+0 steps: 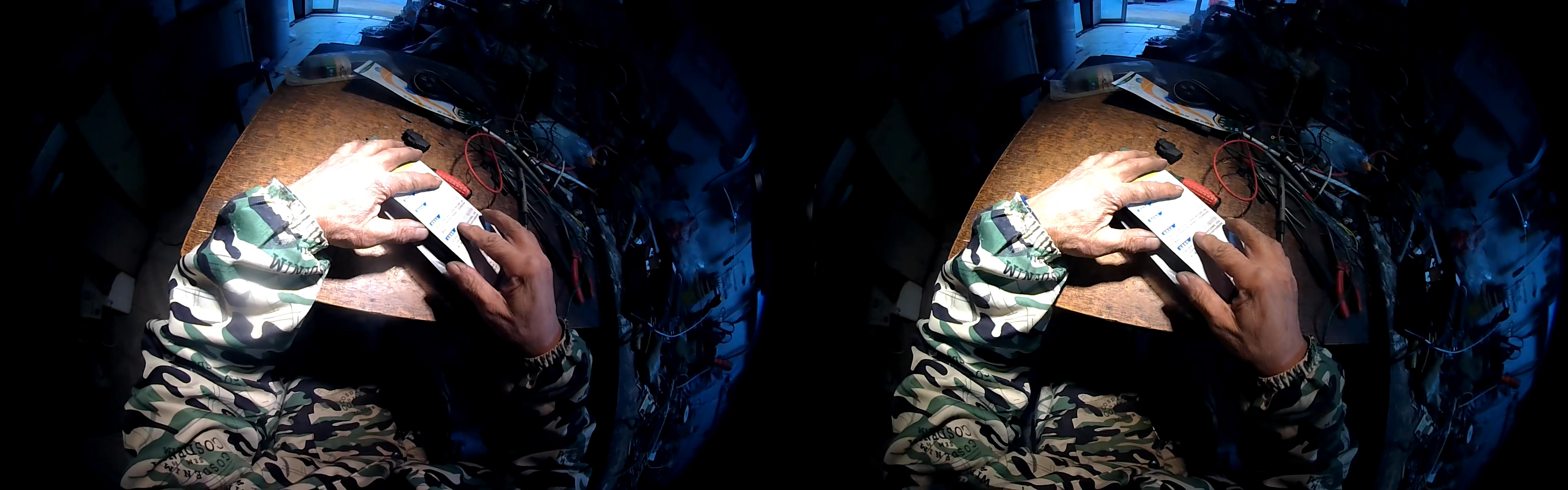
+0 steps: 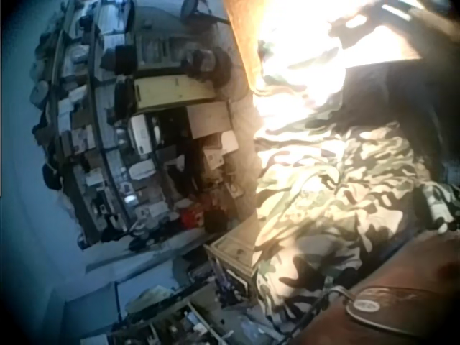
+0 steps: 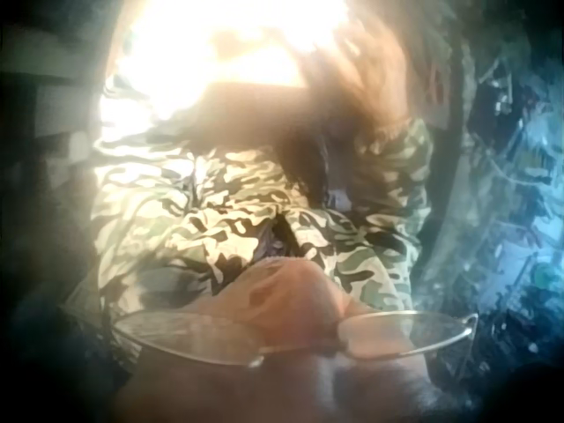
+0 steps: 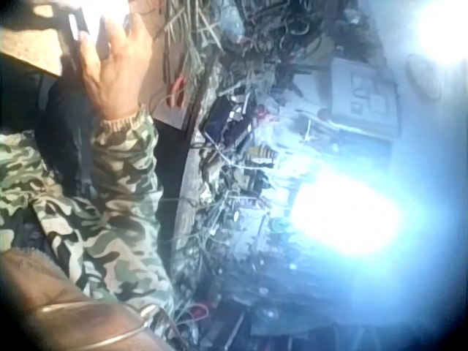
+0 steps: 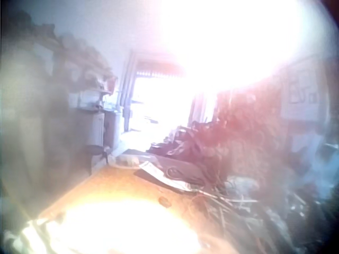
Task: The person inspects a black power cable and its packaging in a workshop. They handle the cable, coil it, and examine the product label and barcode on the packaging.
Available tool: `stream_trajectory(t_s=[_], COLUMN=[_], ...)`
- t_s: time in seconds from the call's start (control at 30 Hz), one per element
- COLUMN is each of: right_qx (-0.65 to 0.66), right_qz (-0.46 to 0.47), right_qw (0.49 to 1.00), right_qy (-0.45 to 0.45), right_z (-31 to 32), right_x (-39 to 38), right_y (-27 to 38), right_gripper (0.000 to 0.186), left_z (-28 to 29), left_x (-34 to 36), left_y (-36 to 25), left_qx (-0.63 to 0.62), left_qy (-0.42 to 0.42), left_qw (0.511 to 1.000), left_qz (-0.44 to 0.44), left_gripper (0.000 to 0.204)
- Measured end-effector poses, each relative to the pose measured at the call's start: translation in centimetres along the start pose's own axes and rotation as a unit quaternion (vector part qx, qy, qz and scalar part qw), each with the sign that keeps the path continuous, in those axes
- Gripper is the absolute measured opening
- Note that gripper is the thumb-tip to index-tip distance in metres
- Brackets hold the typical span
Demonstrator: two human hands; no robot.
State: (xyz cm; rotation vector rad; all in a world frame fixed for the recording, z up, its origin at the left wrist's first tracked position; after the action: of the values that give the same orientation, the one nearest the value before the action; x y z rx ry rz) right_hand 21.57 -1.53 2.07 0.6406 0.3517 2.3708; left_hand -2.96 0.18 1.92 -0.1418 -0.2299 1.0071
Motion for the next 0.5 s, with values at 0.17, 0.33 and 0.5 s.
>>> stream_trajectory(t_s=[0.17, 0.33, 0.5], right_qx=[-0.088, -0.162, -0.157], right_qz=[0.037, -0.006, 0.018], right_qw=[0.995, 0.983, 0.982], right_qy=[0.040, 0.087, 0.101], right_z=[-1.1, -0.5, -0.3], right_x=[1.3, 0.6, 0.5], right_y=[1.4, 1.4, 1.9], right_gripper=[0.058, 0.059, 0.058], left_z=[0.0, 2.2, 4.1], left_x=[-0.3, 0.0, -2.0], left_y=[-0.3, 2.2, 6.7], left_qx=[0.009, -0.233, -0.263], left_qy=[0.022, -0.054, -0.020], left_qw=[1.000, 0.971, 0.926], left_qz=[0.006, 0.021, 0.268], left_gripper=[0.078, 0.060, 0.047])
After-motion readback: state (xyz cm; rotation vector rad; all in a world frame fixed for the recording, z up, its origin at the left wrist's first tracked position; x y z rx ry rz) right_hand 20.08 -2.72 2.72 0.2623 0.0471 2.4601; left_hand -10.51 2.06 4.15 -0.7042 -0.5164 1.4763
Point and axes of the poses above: each hand's wrist, its own x-axis towards the middle knuckle, its own z-axis out of the back of the hand, y = z × x, the point moved 3 cm from there along x, towards the middle knuckle, and after that the axes turned 8 degrees about y, right-handed, at the moved point
